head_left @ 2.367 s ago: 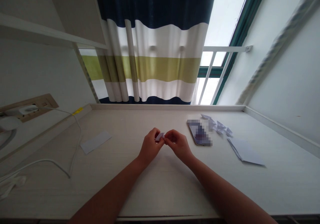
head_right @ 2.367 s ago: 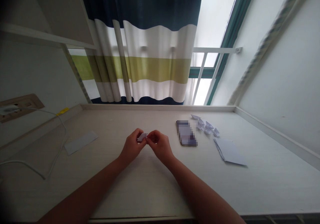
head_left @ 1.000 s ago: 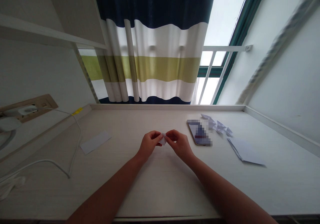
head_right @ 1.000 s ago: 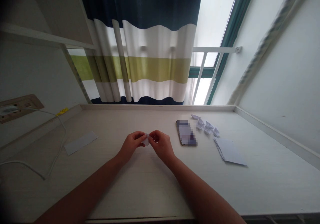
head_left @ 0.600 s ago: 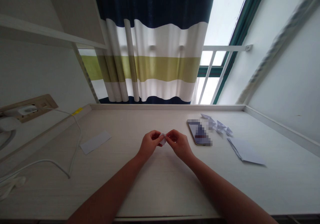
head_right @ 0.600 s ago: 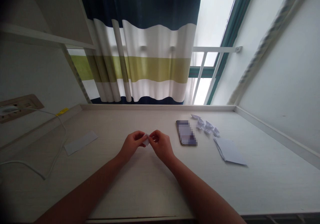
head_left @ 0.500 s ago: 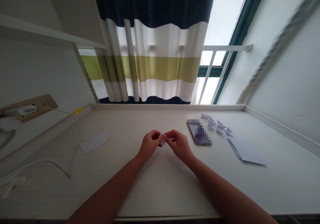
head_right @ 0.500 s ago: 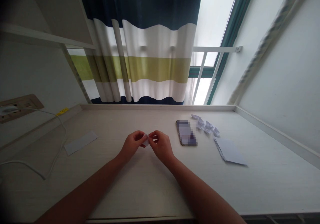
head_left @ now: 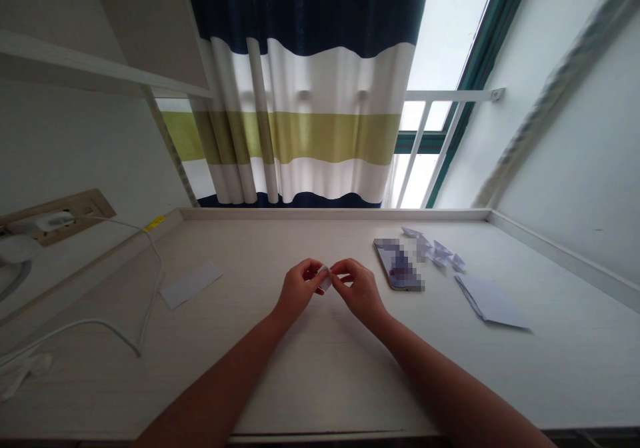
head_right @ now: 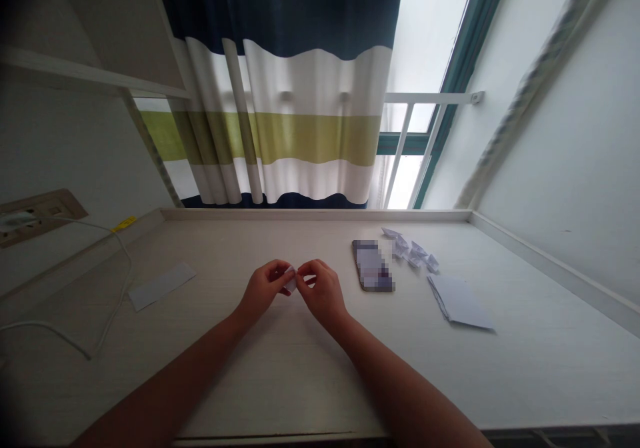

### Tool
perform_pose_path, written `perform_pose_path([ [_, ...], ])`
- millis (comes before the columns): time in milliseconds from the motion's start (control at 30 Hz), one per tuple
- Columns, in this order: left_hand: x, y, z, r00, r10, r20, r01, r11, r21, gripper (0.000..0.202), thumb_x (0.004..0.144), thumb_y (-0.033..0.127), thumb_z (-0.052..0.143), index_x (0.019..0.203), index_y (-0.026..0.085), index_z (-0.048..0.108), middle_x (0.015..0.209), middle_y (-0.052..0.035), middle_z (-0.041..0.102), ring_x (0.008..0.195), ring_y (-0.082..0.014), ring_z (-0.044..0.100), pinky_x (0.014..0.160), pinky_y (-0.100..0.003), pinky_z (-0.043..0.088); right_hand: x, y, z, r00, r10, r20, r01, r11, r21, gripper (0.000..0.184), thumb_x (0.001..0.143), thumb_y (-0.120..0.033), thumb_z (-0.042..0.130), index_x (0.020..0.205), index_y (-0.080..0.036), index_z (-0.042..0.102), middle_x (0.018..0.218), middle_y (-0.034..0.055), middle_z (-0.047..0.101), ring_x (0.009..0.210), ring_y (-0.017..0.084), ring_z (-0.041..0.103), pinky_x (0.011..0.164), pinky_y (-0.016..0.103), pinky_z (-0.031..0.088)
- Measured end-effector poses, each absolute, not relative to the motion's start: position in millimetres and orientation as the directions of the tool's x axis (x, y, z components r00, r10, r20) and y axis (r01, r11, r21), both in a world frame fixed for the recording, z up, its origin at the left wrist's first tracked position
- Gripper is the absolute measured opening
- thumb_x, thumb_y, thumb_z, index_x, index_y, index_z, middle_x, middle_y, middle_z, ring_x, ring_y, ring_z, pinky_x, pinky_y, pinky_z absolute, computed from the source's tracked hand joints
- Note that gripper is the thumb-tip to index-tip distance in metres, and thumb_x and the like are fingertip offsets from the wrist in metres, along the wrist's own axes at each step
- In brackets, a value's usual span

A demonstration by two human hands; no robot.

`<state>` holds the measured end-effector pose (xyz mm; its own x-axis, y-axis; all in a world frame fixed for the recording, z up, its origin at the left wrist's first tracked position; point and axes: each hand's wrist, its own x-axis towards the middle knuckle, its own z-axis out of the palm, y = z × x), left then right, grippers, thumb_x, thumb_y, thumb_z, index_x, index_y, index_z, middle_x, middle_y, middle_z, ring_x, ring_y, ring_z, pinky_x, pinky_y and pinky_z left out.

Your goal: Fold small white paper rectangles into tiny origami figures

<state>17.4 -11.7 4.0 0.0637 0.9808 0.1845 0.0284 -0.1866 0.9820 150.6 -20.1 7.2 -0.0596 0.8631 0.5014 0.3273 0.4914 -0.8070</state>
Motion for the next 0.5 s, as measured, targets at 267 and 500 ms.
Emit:
perform_pose_path([
  [267,18.0,-11.5,1.2,0.038,0.979,0.201,0.049,-0.203,0.978,0.016,0.065,0.03,0.058,0.071,0.016,0.053,0.062,0.0023,0.053,0.054,-0.01,0.053,0.04,-0.019,0.047,149.0,-22.3,6.9,-0.138,0.833,0.536,0.299,0.551,-0.779,0.005,0.072,-0.02,0.054,0.069,-0.019,0.058,0.077,0.0032,0.058,0.067,0.013,0.057,0.06,0.027,0.053],
  [500,16.2,-12.3,8.2,0.065,0.987,0.147,-0.042,-0.144,0.989,0.02,0.066,0.032,0.059,0.074,0.014,0.062,0.069,-0.0021,0.06,0.062,-0.0128,0.056,0.047,-0.023,0.05,152.3,-14.1,2.8,-0.09,0.915,0.393,0.219,0.403,-0.889,0.008,0.072,-0.026,0.057,0.074,-0.018,0.057,0.073,0.0019,0.06,0.063,0.013,0.058,0.059,0.027,0.05],
])
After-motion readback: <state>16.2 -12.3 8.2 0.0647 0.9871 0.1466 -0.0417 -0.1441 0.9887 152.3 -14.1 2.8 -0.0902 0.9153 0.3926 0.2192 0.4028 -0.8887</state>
